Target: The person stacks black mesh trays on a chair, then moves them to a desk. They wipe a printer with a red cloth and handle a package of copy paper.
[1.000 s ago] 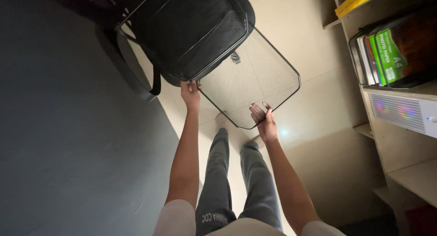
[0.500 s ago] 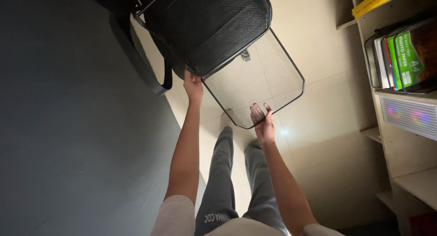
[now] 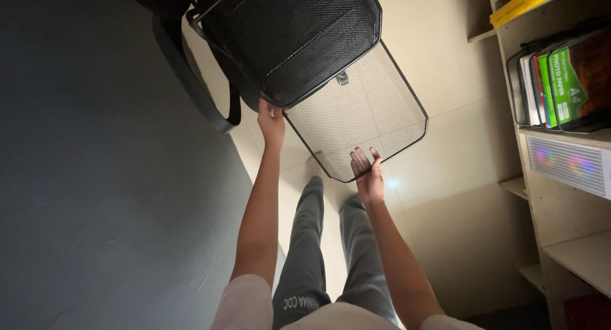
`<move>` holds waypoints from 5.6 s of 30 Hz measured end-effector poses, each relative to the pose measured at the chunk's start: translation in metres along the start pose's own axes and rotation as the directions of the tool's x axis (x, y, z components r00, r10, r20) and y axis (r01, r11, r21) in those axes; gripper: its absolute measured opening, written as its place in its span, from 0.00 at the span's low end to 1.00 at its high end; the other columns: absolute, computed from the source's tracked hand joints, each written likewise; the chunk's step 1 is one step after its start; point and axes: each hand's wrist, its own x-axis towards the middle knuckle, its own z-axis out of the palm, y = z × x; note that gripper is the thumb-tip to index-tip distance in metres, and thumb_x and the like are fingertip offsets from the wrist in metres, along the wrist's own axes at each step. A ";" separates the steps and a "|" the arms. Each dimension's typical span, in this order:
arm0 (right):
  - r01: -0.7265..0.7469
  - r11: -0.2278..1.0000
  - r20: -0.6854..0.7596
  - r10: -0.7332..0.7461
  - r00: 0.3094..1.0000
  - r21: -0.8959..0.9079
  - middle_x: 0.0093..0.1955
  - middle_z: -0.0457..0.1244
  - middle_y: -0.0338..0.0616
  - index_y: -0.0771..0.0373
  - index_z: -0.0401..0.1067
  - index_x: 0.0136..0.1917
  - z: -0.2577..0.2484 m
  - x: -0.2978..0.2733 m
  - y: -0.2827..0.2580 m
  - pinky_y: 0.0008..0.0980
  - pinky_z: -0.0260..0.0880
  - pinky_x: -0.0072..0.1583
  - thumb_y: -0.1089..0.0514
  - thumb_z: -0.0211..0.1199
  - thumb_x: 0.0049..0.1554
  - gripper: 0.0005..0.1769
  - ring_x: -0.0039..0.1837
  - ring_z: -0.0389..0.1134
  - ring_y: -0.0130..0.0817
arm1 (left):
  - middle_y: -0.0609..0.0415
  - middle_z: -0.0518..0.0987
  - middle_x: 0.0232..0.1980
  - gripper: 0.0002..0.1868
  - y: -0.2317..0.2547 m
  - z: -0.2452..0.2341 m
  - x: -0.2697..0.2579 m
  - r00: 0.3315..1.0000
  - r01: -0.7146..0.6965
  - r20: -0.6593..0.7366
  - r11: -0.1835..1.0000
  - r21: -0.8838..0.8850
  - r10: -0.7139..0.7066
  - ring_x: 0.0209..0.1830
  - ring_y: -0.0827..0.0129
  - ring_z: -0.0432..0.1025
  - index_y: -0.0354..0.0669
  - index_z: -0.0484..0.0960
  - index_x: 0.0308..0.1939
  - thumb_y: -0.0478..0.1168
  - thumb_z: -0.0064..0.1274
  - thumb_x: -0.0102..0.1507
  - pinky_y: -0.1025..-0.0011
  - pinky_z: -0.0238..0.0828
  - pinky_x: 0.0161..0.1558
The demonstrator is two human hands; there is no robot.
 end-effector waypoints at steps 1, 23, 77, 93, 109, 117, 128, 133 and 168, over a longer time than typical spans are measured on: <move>0.001 1.000 -0.002 -0.001 1.000 0.001 0.79 0.52 0.60 0.55 0.53 0.76 0.002 0.001 -0.001 0.48 0.58 0.76 0.39 0.40 0.68 0.30 0.77 0.57 0.53 | 0.50 0.81 0.53 0.28 -0.006 0.001 0.003 1.000 0.001 0.002 1.000 0.000 -0.001 0.47 0.70 0.76 0.41 0.66 0.74 0.28 0.49 0.70 0.72 0.74 0.49; 0.010 0.998 0.020 -0.011 1.000 0.069 0.80 0.51 0.62 0.56 0.52 0.77 0.012 0.008 0.009 0.46 0.58 0.77 0.39 0.45 0.67 0.32 0.79 0.55 0.52 | 0.65 0.70 0.39 0.32 -0.040 0.003 0.024 0.983 -0.143 -0.129 0.985 -0.100 0.129 0.36 0.80 0.61 0.42 0.70 0.73 0.21 0.53 0.65 0.81 0.63 0.41; 0.002 0.995 0.047 -0.006 0.999 0.098 0.77 0.54 0.63 0.57 0.57 0.72 0.013 0.001 0.020 0.50 0.58 0.77 0.45 0.47 0.69 0.24 0.78 0.57 0.55 | 0.57 0.84 0.48 0.13 -0.033 -0.007 0.052 0.974 -0.178 -0.185 0.951 -0.254 0.133 0.46 0.75 0.76 0.29 0.84 0.55 0.24 0.53 0.66 0.77 0.72 0.53; 0.030 0.998 0.036 -0.032 0.999 0.052 0.78 0.54 0.64 0.57 0.55 0.73 0.011 0.004 0.021 0.51 0.58 0.77 0.43 0.45 0.69 0.25 0.78 0.58 0.55 | 0.59 0.84 0.44 0.12 -0.016 -0.009 0.049 0.985 -0.101 -0.161 0.961 -0.257 0.061 0.38 0.80 0.73 0.28 0.85 0.54 0.25 0.53 0.67 0.81 0.70 0.42; -0.046 0.998 0.021 0.046 0.999 0.039 0.79 0.54 0.56 0.59 0.56 0.72 0.066 0.057 0.018 0.51 0.57 0.77 0.43 0.42 0.69 0.26 0.78 0.57 0.52 | 0.53 0.84 0.43 0.11 -0.049 -0.007 0.072 0.980 -0.085 -0.199 0.928 -0.362 0.012 0.38 0.74 0.72 0.27 0.85 0.53 0.31 0.53 0.71 0.77 0.68 0.41; -0.033 0.999 -0.022 0.034 0.999 0.040 0.77 0.55 0.53 0.58 0.57 0.70 0.062 0.069 0.026 0.54 0.59 0.77 0.42 0.44 0.68 0.24 0.77 0.57 0.52 | 0.53 0.83 0.43 0.12 -0.047 -0.011 0.088 0.997 -0.061 -0.065 0.840 -0.539 0.030 0.38 0.70 0.78 0.31 0.81 0.52 0.30 0.57 0.64 0.72 0.76 0.39; 0.005 0.995 -0.050 0.000 0.999 0.098 0.80 0.52 0.43 0.51 0.56 0.70 0.096 0.098 0.042 0.55 0.58 0.77 0.39 0.47 0.66 0.25 0.80 0.54 0.48 | 0.59 0.81 0.33 0.05 -0.032 -0.027 0.096 0.997 0.065 -0.025 0.977 -0.203 -0.071 0.28 0.79 0.71 0.37 0.86 0.41 0.34 0.57 0.68 0.78 0.66 0.30; 0.004 0.997 0.000 -0.004 1.000 0.074 0.83 0.48 0.44 0.49 0.54 0.74 0.097 0.095 0.031 0.57 0.56 0.78 0.38 0.46 0.66 0.28 0.82 0.51 0.49 | 0.62 0.78 0.32 0.06 -0.052 -0.032 0.100 0.973 0.231 0.086 0.928 -0.291 -0.215 0.25 0.79 0.68 0.37 0.84 0.46 0.33 0.53 0.68 0.78 0.62 0.26; -0.180 0.973 -0.437 0.225 0.871 0.142 0.87 0.42 0.43 0.50 0.41 0.84 -0.033 0.182 0.051 0.67 0.36 0.77 0.11 0.20 0.48 0.64 0.85 0.43 0.51 | 0.59 0.76 0.39 0.04 0.243 0.018 0.134 0.727 -0.429 0.026 0.424 0.798 0.686 0.43 0.62 0.68 0.54 0.83 0.44 0.45 0.54 0.69 0.58 0.54 0.52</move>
